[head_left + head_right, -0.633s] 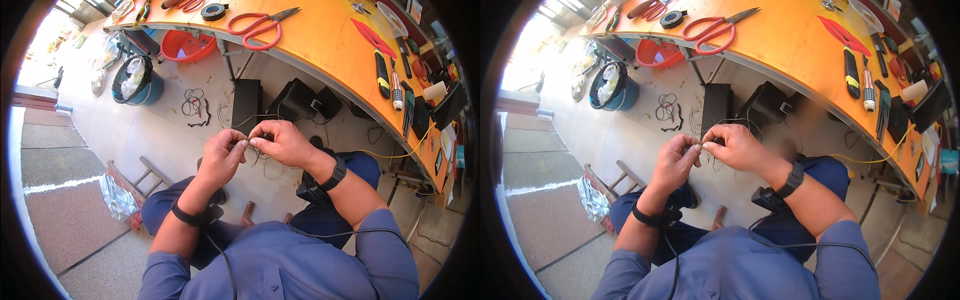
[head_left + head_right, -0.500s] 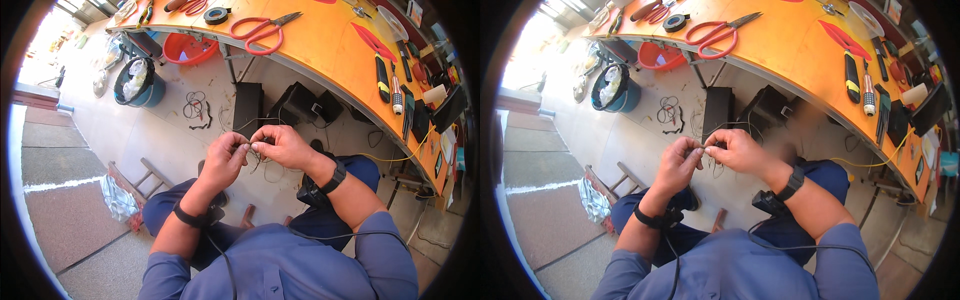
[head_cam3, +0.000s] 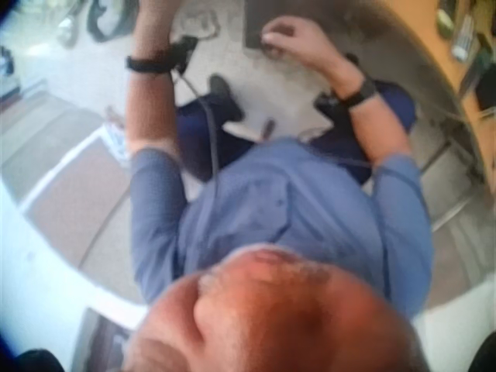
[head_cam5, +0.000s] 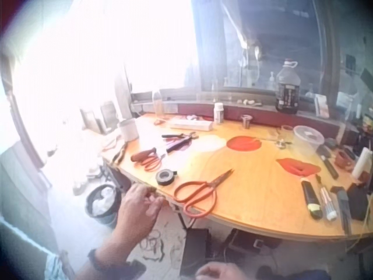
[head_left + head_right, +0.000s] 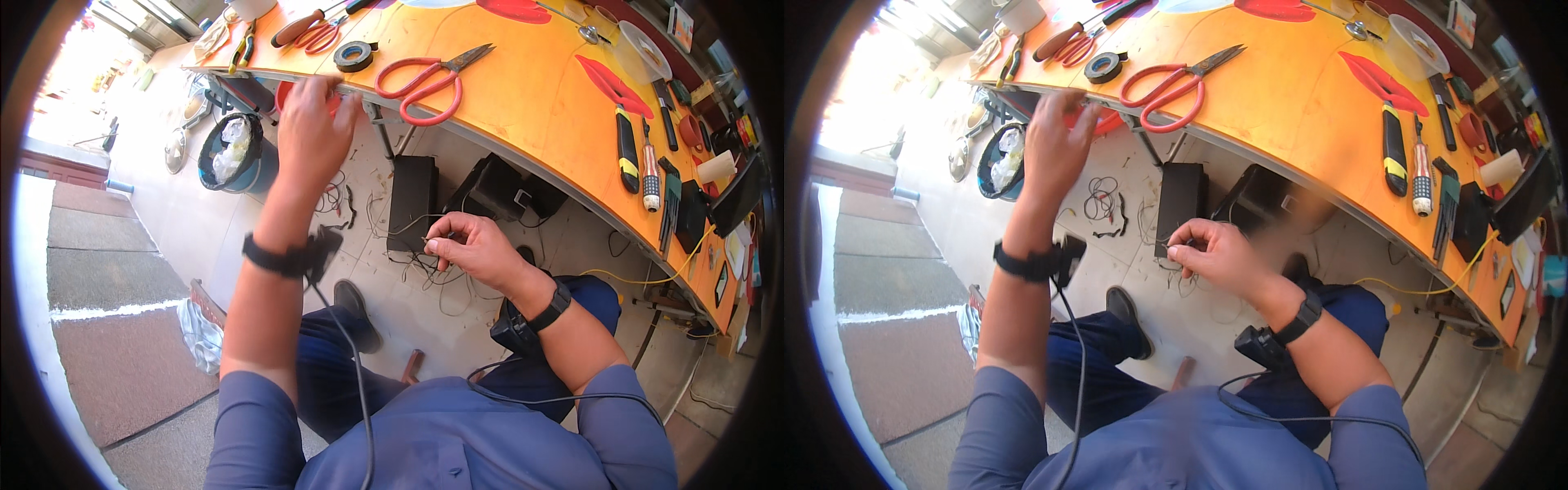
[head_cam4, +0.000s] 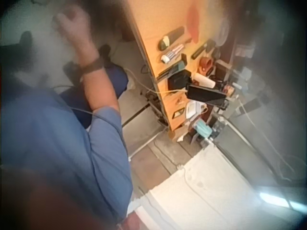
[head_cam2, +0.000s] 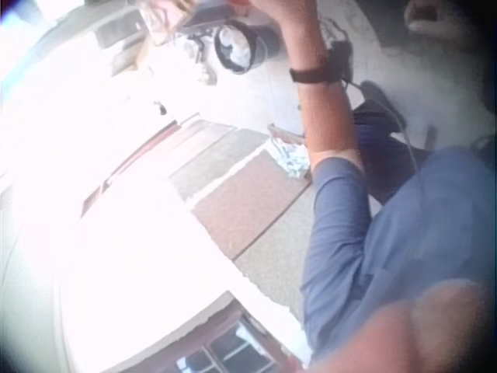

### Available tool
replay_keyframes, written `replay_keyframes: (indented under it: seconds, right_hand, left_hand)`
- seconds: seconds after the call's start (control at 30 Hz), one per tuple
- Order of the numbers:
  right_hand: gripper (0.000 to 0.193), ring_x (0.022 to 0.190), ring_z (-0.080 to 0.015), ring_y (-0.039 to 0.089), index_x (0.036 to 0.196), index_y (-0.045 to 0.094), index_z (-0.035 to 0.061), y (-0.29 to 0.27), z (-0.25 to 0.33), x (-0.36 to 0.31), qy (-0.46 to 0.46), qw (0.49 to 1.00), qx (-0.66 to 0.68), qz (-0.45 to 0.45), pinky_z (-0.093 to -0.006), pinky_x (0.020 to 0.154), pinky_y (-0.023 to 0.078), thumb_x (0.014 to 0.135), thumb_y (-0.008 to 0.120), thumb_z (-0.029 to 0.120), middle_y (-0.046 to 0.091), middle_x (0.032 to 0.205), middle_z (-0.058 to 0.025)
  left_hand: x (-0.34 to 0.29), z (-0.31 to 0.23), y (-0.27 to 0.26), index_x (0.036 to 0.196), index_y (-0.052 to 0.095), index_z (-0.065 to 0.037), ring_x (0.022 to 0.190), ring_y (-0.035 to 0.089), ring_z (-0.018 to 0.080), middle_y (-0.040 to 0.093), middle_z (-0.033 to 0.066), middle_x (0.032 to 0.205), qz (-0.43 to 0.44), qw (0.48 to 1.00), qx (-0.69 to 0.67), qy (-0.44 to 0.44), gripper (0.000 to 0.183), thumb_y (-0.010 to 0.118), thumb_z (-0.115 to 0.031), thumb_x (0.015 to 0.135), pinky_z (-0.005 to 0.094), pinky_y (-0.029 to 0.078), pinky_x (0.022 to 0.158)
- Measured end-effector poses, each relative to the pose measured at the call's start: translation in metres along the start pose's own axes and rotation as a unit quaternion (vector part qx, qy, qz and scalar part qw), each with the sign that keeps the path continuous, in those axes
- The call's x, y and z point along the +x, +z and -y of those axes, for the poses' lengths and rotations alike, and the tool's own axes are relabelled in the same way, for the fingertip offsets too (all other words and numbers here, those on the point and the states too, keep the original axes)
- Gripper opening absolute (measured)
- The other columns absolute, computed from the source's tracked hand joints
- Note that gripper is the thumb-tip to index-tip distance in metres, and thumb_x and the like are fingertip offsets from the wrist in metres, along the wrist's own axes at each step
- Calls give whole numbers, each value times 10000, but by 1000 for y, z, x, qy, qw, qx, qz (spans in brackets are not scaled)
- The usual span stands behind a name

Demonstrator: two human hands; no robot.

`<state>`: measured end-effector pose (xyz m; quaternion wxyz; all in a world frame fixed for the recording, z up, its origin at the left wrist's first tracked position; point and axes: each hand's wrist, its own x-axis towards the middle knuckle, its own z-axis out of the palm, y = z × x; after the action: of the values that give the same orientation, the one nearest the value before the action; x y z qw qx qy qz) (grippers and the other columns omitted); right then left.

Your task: The person twists two thin wires together, then wraps the joint with black electrical tape. They continue to wrap additional tape around the connection, adjusting the wires and tape as needed.

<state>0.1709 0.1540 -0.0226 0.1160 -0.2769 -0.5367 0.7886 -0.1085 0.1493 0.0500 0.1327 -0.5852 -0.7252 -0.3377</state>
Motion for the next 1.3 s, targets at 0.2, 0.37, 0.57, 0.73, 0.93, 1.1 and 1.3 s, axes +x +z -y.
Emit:
replay_keyframes:
  seconds: [0.2,0.37,0.57,0.73,0.93,1.1,1.3]
  right_hand:
    - [125,733,-94,669,1051,670,14,-8,4,2,-2,1000,24,-8,-235,655,547,969,701,104,724,938,-74]
    - [133,729,-81,680,1068,680,35,-12,10,3,-1,1000,24,-12,-198,589,493,970,709,120,728,929,-56]
    - [141,739,-79,689,1075,684,45,-12,12,3,6,999,34,-16,-193,591,498,983,698,151,730,931,-39]
    - [131,753,-87,689,1071,688,36,-8,14,2,-19,999,50,-10,-213,632,540,996,676,142,730,949,-46]
    - [122,752,-81,679,1068,696,31,3,13,3,-17,999,48,-3,-208,645,541,986,689,122,728,933,-38]
    - [141,750,-80,680,1099,692,34,6,12,7,-4,999,51,-7,-205,644,539,979,693,107,726,925,-36]
    - [205,747,-62,651,1190,693,43,10,16,6,-22,999,40,-19,-202,649,531,991,667,89,691,906,-17]
  left_hand:
    - [64,9,35,1194,681,-18,1191,598,362,676,187,1198,47,996,54,-49,472,737,-386,905,448,476,1022]
    - [68,19,45,1206,679,-16,1169,610,365,684,194,1176,52,997,42,-44,484,746,-384,898,446,481,1018]
    - [26,18,-1,1215,661,27,1024,699,280,717,178,1141,-37,980,-139,-137,494,777,-335,898,352,539,912]
    - [-86,-18,-37,1251,604,45,896,642,121,677,78,1050,40,842,-420,-335,396,744,-188,962,263,537,799]
    - [-162,-61,-28,1304,545,33,1058,648,160,650,102,1205,120,687,-575,-427,453,771,-71,926,294,545,894]
    - [-171,-61,-25,1300,534,43,1083,637,154,658,126,1193,156,681,-585,-412,461,774,-74,924,289,533,909]
    - [-171,-57,-22,1290,537,42,1036,638,138,672,123,1170,140,683,-573,-431,413,736,-78,949,283,530,878]
